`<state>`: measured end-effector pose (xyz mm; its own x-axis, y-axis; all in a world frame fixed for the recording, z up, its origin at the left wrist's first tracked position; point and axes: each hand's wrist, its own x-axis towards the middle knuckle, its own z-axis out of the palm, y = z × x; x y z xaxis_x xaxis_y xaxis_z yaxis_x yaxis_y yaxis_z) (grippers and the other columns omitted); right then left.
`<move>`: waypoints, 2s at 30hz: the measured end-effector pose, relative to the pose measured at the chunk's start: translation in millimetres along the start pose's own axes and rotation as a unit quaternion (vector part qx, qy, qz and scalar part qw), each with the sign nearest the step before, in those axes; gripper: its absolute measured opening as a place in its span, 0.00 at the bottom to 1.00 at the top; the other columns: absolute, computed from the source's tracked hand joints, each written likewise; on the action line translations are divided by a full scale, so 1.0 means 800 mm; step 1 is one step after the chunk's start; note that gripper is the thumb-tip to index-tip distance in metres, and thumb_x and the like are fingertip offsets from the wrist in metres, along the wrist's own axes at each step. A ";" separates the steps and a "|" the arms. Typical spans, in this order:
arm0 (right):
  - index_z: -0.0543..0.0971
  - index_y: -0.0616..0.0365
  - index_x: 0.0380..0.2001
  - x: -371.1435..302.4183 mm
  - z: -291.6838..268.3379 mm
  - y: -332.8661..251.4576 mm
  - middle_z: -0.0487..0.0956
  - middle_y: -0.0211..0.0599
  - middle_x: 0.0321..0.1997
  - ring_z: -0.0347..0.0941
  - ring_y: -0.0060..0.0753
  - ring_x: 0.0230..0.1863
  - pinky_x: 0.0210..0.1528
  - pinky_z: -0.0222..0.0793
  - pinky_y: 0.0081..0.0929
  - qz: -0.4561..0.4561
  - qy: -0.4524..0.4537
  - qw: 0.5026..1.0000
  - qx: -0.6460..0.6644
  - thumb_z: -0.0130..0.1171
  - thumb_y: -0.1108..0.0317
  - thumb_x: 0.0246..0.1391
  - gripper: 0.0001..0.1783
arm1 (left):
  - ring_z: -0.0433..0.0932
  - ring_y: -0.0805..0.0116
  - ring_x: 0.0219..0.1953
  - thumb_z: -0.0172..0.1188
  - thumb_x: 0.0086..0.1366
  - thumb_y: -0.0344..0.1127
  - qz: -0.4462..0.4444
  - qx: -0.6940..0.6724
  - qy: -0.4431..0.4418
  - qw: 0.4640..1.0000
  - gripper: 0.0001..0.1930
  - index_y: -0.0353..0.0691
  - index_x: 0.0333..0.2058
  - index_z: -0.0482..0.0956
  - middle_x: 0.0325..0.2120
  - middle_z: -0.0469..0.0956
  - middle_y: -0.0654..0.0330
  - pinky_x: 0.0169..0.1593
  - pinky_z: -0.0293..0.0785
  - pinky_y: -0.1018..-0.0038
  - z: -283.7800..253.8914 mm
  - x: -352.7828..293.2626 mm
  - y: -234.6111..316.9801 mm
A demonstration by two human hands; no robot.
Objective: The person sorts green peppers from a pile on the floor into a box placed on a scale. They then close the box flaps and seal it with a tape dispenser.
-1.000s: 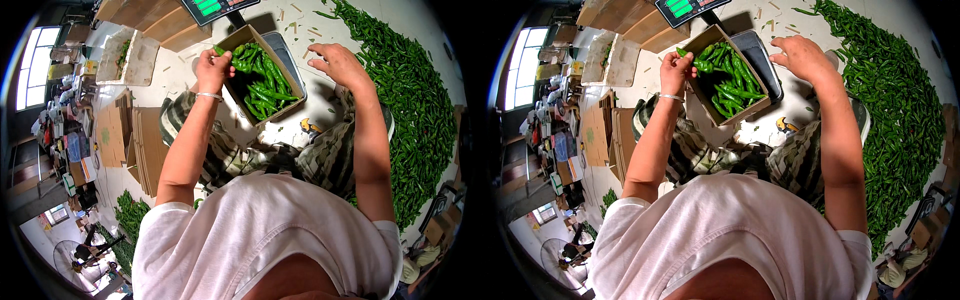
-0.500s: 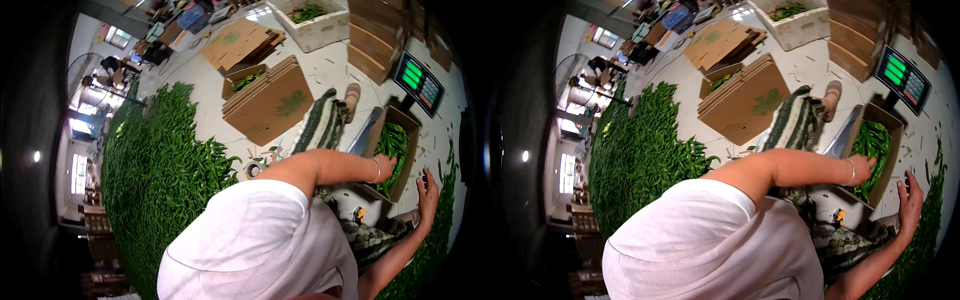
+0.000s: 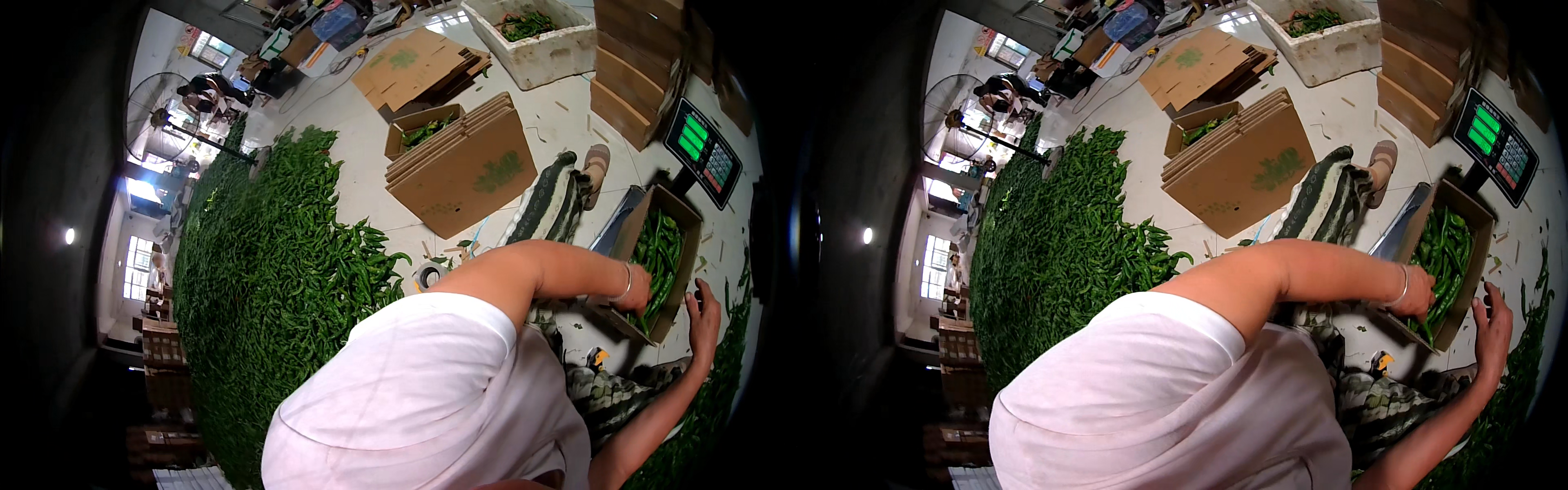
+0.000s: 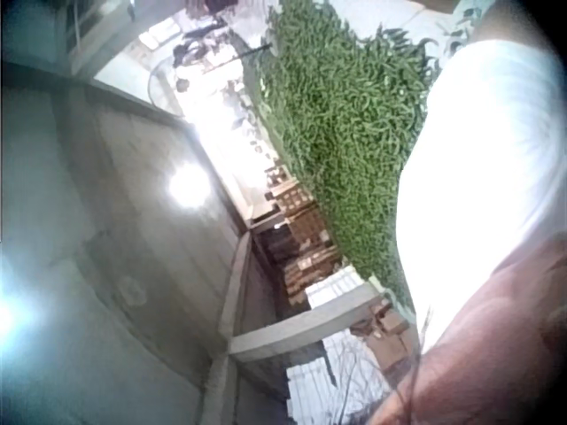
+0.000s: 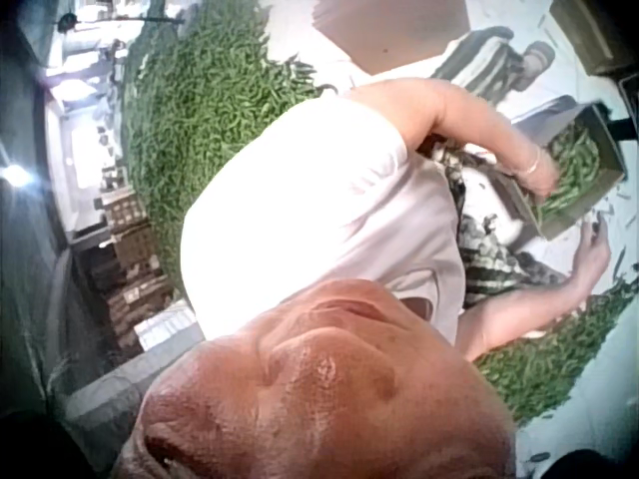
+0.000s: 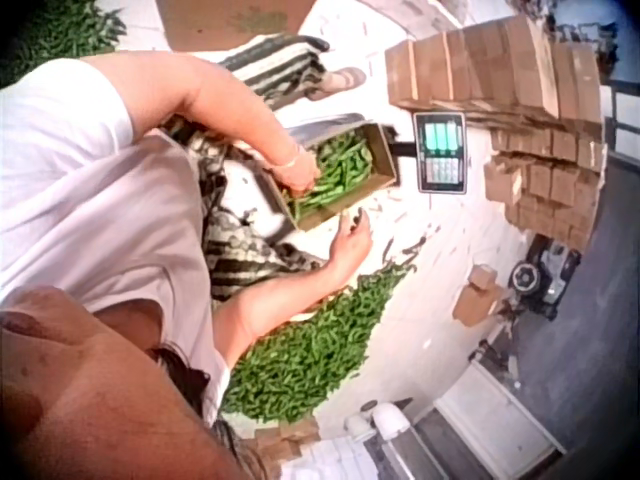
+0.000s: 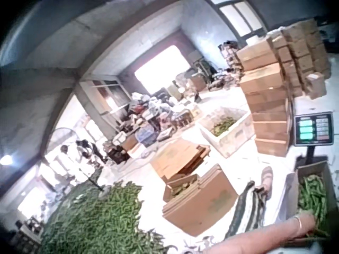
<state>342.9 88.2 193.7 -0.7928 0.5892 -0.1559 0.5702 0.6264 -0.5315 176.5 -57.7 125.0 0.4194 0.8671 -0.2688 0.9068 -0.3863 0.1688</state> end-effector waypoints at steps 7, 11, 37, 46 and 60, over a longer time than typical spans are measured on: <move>0.75 0.63 0.48 0.003 0.001 -0.005 0.77 0.51 0.45 0.74 0.47 0.45 0.48 0.68 0.35 -0.044 0.069 0.996 0.041 0.59 0.61 0.51 0.22 | 0.76 0.55 0.42 0.55 0.50 0.33 -0.036 -0.045 0.107 0.993 0.11 0.48 0.34 0.79 0.33 0.75 0.58 0.41 0.74 0.62 0.003 -0.021 -0.015; 0.75 0.61 0.47 -0.002 -0.005 -0.014 0.78 0.51 0.41 0.74 0.49 0.42 0.44 0.68 0.37 -0.034 0.075 0.997 -0.003 0.60 0.59 0.50 0.23 | 0.76 0.53 0.40 0.51 0.52 0.28 -0.070 -0.103 0.168 0.978 0.14 0.43 0.39 0.74 0.35 0.74 0.55 0.41 0.73 0.64 -0.021 -0.041 -0.031; 0.75 0.57 0.46 -0.028 -0.012 0.020 0.78 0.50 0.35 0.73 0.49 0.42 0.45 0.67 0.40 -0.020 0.134 0.989 -0.052 0.57 0.56 0.52 0.22 | 0.78 0.56 0.41 0.51 0.62 0.43 -0.211 0.096 -0.121 0.965 0.14 0.50 0.45 0.74 0.34 0.79 0.55 0.44 0.73 0.62 -0.065 0.029 -0.060; 0.76 0.58 0.46 -0.028 -0.015 0.028 0.78 0.50 0.37 0.73 0.51 0.42 0.46 0.67 0.41 -0.031 0.131 0.990 -0.036 0.58 0.56 0.51 0.22 | 0.73 0.52 0.46 0.56 0.58 0.37 -0.057 -0.079 -0.078 0.992 0.14 0.49 0.44 0.75 0.41 0.70 0.54 0.48 0.69 0.61 0.001 0.015 -0.019; 0.77 0.56 0.44 -0.042 -0.019 0.038 0.78 0.51 0.37 0.73 0.53 0.43 0.47 0.66 0.43 -0.016 0.165 0.986 -0.004 0.59 0.55 0.49 0.22 | 0.72 0.59 0.33 0.65 0.52 0.41 -0.040 -0.127 0.124 0.983 0.10 0.41 0.28 0.82 0.26 0.72 0.58 0.37 0.69 0.67 -0.043 -0.006 -0.009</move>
<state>390.1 95.4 195.2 -0.6982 0.7020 0.1409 0.5484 0.6508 -0.5251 166.4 -47.8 157.5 0.2962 0.9535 -0.0562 0.8833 -0.2511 0.3959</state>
